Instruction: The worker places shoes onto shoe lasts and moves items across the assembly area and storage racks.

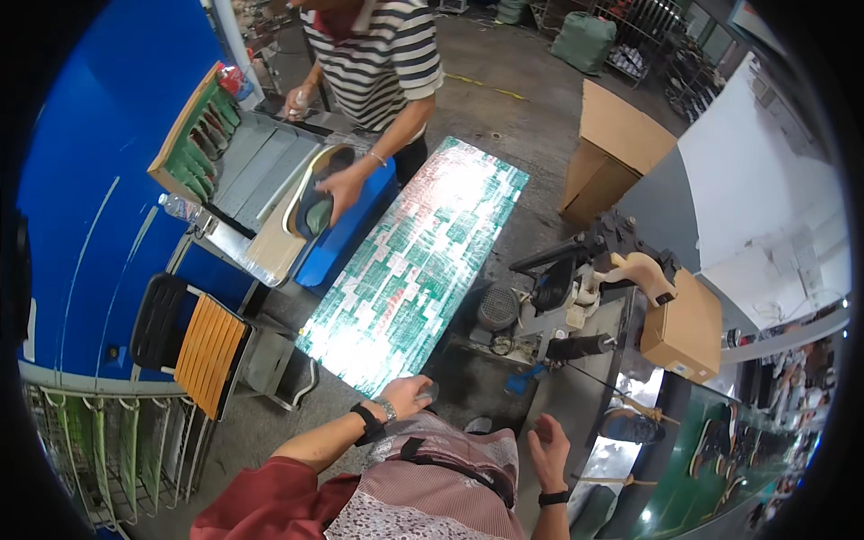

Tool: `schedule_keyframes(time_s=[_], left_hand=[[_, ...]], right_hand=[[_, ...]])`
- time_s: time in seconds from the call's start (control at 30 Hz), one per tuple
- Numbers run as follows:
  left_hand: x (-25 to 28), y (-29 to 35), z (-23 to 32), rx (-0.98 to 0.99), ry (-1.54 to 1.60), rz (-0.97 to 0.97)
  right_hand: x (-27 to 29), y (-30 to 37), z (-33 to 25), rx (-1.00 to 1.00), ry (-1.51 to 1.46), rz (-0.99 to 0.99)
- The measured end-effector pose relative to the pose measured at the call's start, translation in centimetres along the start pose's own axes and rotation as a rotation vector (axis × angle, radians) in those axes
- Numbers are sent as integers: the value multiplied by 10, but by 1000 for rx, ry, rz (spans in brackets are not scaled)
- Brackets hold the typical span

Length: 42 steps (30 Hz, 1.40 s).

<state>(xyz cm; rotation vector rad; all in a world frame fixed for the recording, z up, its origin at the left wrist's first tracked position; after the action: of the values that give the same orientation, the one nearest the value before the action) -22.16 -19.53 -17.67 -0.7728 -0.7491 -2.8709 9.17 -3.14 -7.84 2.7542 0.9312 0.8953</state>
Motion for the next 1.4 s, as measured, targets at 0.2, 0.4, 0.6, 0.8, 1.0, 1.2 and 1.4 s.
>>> schedule_keyframes(time_s=[0.2, 0.4, 0.6, 0.8, 1.0, 1.2, 1.4], left_hand=[[26, -11, 66, -360, -264, 64], [66, -61, 73, -455, -756, 76], [237, -111, -31, 404, -763, -49], [158, -94, 20, 154, -946, -131], [-29, -34, 240, -550, -677, -272], [-118, -15, 379, -1096, -611, -41], [-128, -42, 370, -815, -429, 289]], right_hand=[[-10, 16, -1, -61, -4, 33], [10, 54, 29, -142, -49, 76], [42, 102, 77, -302, -11, 184], [61, 141, 151, -389, -198, 280], [83, 87, 154, -640, -1107, -115], [129, 34, 75, -376, -1538, -269], [198, -23, -10, 258, -763, 169]])
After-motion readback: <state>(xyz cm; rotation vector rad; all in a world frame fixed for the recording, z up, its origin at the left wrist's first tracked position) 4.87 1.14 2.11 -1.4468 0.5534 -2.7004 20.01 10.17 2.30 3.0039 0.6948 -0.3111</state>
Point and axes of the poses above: each hand's wrist, its own y-axis away from the middle knuckle, its own x-axis out of the back of the hand, z = x × y, the point moved 4 cm from there along -y, towards the middle knuckle, and after that the axes turned 6 degrees about -z, right-handed, at the moved point
